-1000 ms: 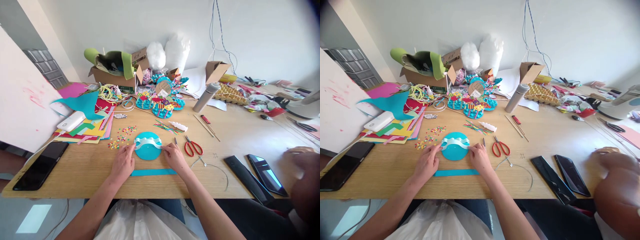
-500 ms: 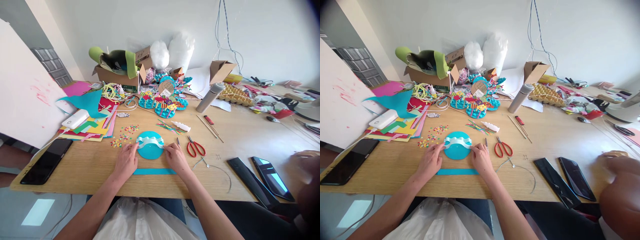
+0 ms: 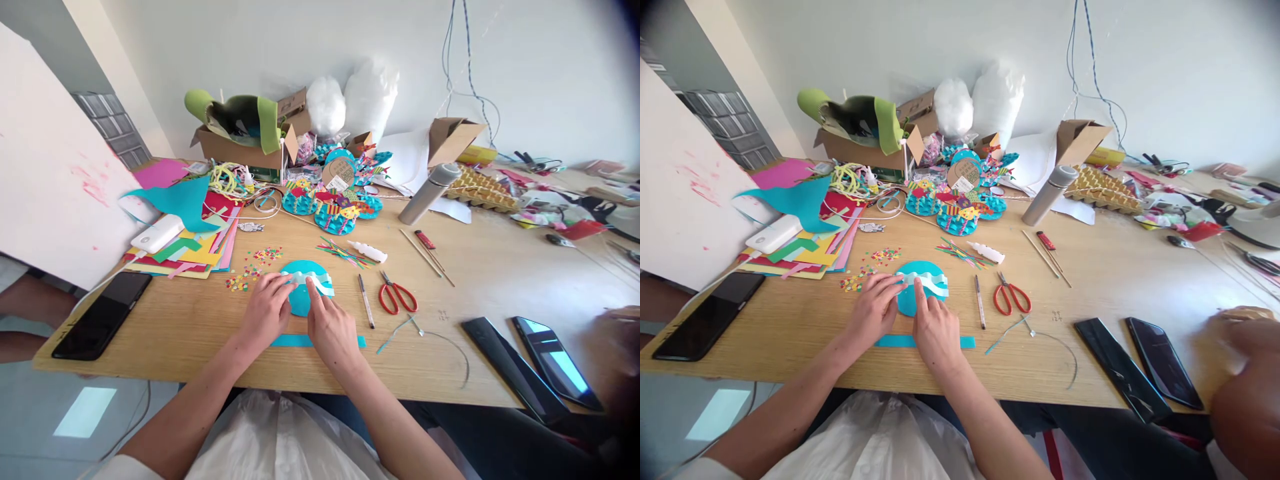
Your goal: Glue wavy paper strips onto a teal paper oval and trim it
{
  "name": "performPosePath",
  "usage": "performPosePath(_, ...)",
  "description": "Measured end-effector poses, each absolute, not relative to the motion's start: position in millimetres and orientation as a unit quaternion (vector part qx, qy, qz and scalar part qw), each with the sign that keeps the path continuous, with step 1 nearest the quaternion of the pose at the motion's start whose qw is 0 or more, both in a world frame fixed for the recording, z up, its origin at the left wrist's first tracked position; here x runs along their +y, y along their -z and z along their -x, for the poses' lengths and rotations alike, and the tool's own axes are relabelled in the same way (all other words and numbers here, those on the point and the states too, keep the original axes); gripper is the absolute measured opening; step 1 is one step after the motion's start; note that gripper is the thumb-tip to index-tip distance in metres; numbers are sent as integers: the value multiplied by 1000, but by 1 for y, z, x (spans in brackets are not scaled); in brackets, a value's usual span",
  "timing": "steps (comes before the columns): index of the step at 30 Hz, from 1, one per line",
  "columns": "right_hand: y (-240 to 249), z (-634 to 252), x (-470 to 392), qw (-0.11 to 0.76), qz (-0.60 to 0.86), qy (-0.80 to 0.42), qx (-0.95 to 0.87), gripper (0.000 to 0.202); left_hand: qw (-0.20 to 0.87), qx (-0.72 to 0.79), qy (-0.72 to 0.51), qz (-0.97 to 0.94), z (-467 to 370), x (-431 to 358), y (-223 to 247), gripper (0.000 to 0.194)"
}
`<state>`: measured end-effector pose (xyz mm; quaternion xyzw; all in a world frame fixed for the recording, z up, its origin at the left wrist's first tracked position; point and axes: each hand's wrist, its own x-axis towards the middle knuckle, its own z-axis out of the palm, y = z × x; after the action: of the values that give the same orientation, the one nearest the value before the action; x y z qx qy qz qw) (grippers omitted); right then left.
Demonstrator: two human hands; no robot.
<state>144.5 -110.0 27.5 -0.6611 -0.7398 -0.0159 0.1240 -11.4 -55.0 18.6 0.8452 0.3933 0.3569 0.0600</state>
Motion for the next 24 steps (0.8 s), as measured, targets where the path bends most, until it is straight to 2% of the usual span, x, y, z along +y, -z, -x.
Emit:
performPosePath(7, -25, -143, -105, 81, 684, 6, -725, 58, 71, 394, -367, -840, 13, -54, -12, 40)
performPosePath(24, -19, -143, -101, 60, 687, -7, -724, 54, 65, 371, -363, -852, 17, -54, -7, 47)
